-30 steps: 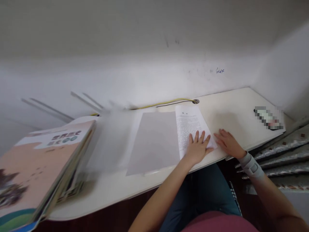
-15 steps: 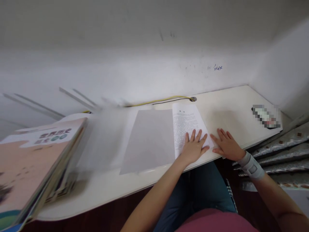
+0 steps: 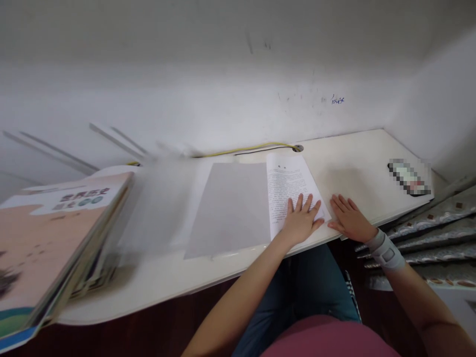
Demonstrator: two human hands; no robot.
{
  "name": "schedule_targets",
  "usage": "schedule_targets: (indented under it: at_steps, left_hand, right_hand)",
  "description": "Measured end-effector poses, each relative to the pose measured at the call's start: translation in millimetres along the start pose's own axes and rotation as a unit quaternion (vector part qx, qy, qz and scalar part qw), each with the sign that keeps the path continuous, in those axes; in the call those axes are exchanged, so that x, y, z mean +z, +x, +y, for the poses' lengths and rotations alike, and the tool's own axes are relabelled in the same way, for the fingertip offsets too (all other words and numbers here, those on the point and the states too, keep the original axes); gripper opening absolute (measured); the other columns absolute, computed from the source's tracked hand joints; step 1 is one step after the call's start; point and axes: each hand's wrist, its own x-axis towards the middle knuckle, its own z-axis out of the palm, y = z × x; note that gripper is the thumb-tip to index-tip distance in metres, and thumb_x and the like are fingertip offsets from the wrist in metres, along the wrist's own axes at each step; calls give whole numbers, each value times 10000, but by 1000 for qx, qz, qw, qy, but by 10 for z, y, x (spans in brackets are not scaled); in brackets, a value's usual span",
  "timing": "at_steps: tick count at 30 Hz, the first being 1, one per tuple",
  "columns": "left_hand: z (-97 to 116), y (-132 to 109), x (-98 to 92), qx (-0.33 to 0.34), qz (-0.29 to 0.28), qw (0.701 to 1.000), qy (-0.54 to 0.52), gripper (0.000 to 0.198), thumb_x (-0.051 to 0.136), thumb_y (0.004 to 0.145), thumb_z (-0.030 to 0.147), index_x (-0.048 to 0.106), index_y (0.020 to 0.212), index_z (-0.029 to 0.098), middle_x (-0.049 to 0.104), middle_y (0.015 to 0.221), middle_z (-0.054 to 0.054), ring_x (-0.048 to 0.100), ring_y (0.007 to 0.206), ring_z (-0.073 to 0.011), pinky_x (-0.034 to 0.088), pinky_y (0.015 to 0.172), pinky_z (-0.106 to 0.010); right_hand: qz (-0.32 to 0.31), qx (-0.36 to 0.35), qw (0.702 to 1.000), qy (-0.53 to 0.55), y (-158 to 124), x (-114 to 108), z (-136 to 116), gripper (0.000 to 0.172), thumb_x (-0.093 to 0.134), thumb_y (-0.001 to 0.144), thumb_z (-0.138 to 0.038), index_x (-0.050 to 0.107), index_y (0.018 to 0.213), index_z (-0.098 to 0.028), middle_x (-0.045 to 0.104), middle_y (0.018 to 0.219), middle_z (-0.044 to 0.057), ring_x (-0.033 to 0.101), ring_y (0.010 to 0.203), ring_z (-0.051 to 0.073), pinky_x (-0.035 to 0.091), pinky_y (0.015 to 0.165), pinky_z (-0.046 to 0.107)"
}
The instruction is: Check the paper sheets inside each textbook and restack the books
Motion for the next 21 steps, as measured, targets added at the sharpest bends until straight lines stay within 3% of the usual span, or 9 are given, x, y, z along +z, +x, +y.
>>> schedule_targets:
  at_steps: [4, 9, 15, 21]
  left_hand:
    - [20, 8, -21, -3, -4, 1000, -4, 650, 213, 908, 596, 242, 1459, 253, 141, 1546, -76, 53, 1405, -370, 64, 1087, -615]
    - [2, -2, -10, 0, 3, 1000, -3, 649, 208, 906, 600, 232, 1461, 265, 144, 1547, -68, 54, 1408, -360, 72, 1089, -610]
    - [-17, -15, 23, 4, 9, 1000, 2, 648, 200, 907, 601, 252, 1456, 261, 159, 1545, -67, 75, 1406, -362, 79, 1089, -608]
    - [78, 10, -37, -16, -4, 1000, 7, 638, 248, 911, 574, 253, 1456, 243, 167, 1541, -88, 75, 1402, -377, 99, 1073, -632]
  right_hand:
    - [-9, 6, 1000, 11, 7, -10, 2, 740, 246, 911, -587, 354, 1397, -38, 330, 1462, 198, 286, 1353, 325, 281, 1064, 489]
    - [-16, 1, 1000, 8, 5, -39, -6, 727, 343, 873, -621, 354, 1416, -137, 312, 1467, 209, 276, 1353, 353, 283, 1042, 528]
    - [-22, -3, 999, 29, 3, -33, 51, 702, 309, 906, -571, 353, 1406, -80, 321, 1468, 193, 273, 1360, 327, 289, 1057, 503]
    - [-18, -8, 997, 76, -34, 14, 95, 796, 257, 892, -622, 194, 1460, -69, 288, 1480, 202, 234, 1383, 287, 276, 1069, 496]
